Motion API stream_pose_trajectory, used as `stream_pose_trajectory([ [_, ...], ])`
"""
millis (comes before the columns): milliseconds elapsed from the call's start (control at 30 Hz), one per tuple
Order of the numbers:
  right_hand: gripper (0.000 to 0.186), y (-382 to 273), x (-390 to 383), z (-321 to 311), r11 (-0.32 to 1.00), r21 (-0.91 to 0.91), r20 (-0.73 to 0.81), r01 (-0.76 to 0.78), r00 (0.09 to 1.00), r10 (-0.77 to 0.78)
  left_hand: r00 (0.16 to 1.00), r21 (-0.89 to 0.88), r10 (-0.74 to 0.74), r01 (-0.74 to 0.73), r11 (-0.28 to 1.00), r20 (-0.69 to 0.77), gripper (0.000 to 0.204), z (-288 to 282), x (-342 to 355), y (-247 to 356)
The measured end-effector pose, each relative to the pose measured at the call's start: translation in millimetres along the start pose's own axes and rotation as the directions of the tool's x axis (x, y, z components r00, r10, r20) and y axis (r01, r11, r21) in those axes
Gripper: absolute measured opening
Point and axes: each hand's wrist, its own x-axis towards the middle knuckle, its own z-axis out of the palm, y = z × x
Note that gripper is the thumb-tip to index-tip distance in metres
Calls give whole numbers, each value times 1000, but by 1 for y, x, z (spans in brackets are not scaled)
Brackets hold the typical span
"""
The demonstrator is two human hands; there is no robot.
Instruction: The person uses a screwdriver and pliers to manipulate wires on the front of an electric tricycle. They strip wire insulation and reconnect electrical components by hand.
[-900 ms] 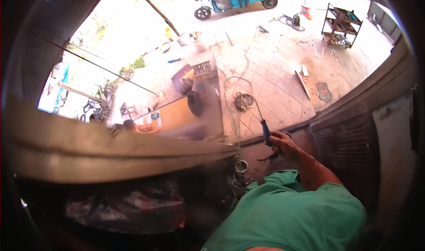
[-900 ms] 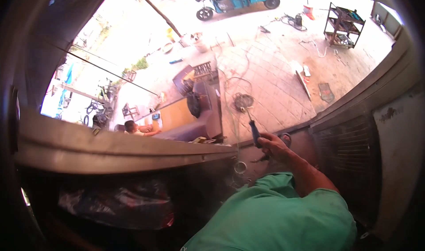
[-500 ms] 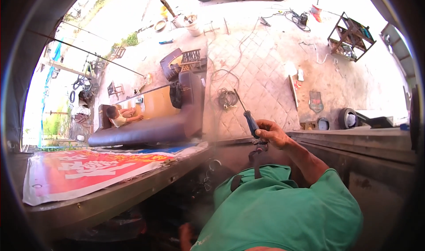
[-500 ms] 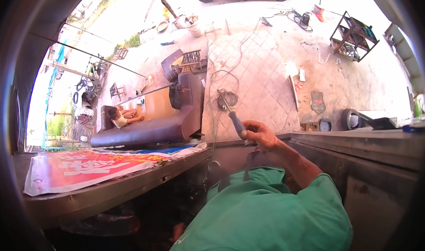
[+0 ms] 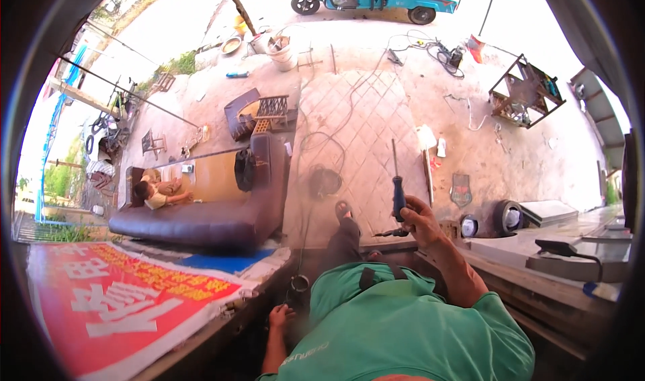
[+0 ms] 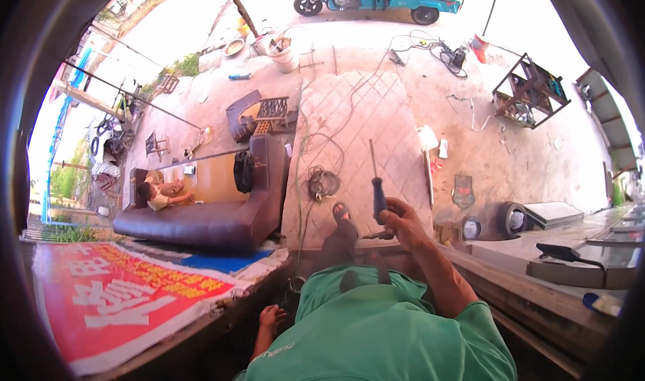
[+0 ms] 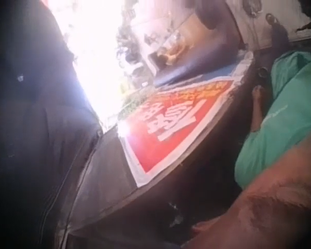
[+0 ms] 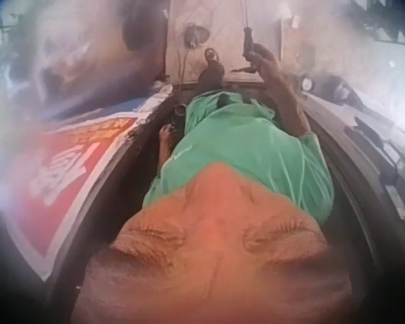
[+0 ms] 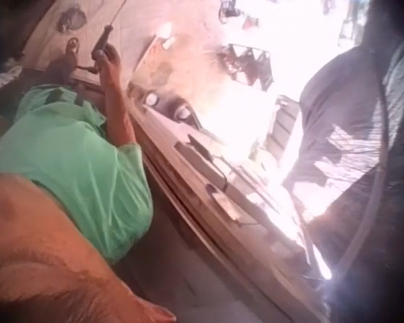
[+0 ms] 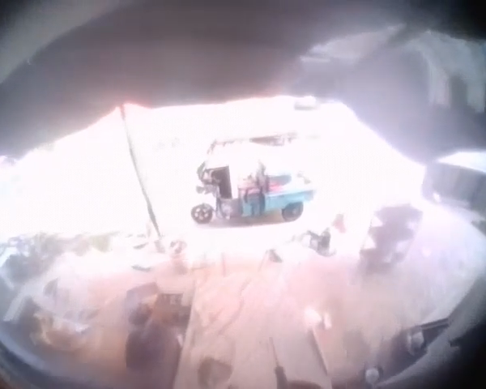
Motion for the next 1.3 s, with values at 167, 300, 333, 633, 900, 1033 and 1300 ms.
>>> stream_pose_trajectory([
  [167, 27, -44, 71, -44, 991, 91, -229, 95, 971, -72, 996, 120, -16, 6, 993, 85, 29, 57, 94, 114],
  [300, 25, -54, 120, -83, 965, 151, -324, 214, 933, -156, 978, 223, 72, -116, 968, 195, 23, 102, 125, 249],
  [333, 26, -63, 131, -82, 956, 163, -336, 245, 925, -180, 974, 277, 102, -157, 948, 200, 25, 119, 128, 290],
  [633, 39, -148, 261, -66, 879, 432, -172, 204, 975, -141, 467, 41, 592, -806, 591, 657, 38, 430, 75, 587],
  [900, 45, -198, 445, -102, 941, 314, 81, 123, 984, -156, 79, 69, 256, -996, 48, 963, 34, 671, 2, 636],
  [1033, 46, -234, 531, -127, 971, 184, 105, 150, 980, -171, 293, 213, 324, -941, 262, 900, 35, 693, 40, 683],
  [1300, 39, -319, 683, -170, 979, 44, 94, 201, 974, -205, 806, 56, 580, -588, 807, 115, 26, 585, 316, 719],
])
